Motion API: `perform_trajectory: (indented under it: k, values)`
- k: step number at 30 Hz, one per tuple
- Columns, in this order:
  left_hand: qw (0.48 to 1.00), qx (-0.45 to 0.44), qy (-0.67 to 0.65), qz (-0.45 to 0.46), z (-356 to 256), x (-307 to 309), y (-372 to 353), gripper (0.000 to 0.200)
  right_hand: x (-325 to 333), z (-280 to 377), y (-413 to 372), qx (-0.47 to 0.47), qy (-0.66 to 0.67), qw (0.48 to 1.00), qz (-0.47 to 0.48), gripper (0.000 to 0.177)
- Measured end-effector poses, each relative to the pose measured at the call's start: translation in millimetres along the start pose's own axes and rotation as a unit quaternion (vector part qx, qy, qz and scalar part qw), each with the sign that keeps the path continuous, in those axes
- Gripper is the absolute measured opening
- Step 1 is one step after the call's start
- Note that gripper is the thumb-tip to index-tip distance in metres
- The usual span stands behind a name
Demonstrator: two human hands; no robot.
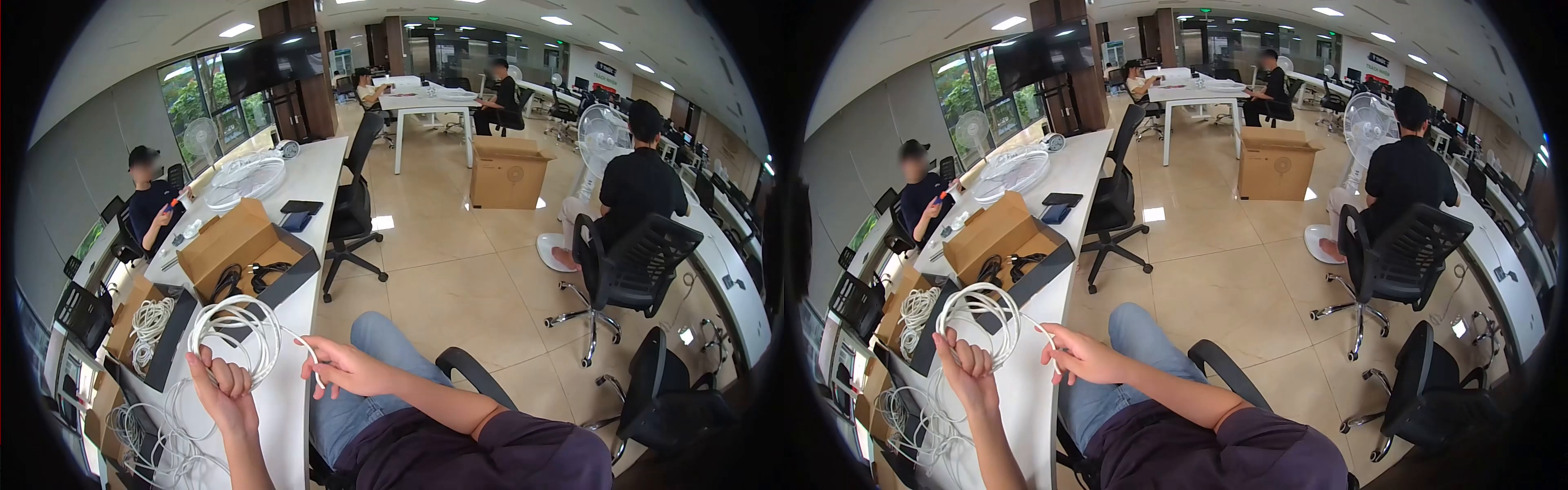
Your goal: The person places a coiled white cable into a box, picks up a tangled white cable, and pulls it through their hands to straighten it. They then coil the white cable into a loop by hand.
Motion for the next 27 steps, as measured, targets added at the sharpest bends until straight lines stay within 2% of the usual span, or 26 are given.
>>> perform_trajectory:
  k: [3,6,9,10,13,18,22,27]
  values:
    - [1.0,-0.002,0.007,-0.005,-1,-2,-4,0.035,-8,-1,2,0.011,-0.036,0.999,0.011,0.053]
    - [1.0,0.004,0.016,0.016,11,-2,-8,0.036,-10,0,-1,-0.006,-0.048,0.999,-0.02,0.056]
    - [0.998,-0.015,0.054,0.043,17,0,-8,0.037,-8,-1,3,0.084,-0.116,0.988,-0.052,0.059]
    - [0.998,-0.003,0.045,0.035,18,1,-8,0.037,-5,-3,5,0.096,-0.175,0.978,-0.064,0.059]
    - [0.999,0.012,0.033,0.028,14,-2,-6,0.035,-8,10,4,0.145,-0.181,0.968,-0.091,0.052]
    - [0.999,0.037,0.012,0.036,10,1,0,0.033,-7,16,3,0.152,-0.111,0.98,-0.065,0.039]
    - [0.991,0.129,-0.034,0.008,20,6,2,0.033,-7,29,-5,0.22,-0.159,0.961,-0.052,0.033]
    - [0.978,0.19,-0.067,0.054,35,7,-1,0.035,-7,51,-12,0.288,-0.222,0.929,-0.07,0.028]
Point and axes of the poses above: each hand's wrist, its own y-axis towards the middle knuckle, its own x-axis out of the back of the hand, z = x × y, the point moved 7 cm from there along y, towards the middle knuckle, and after that the axes turned 4 degrees about -x, right-handed, at the moved point
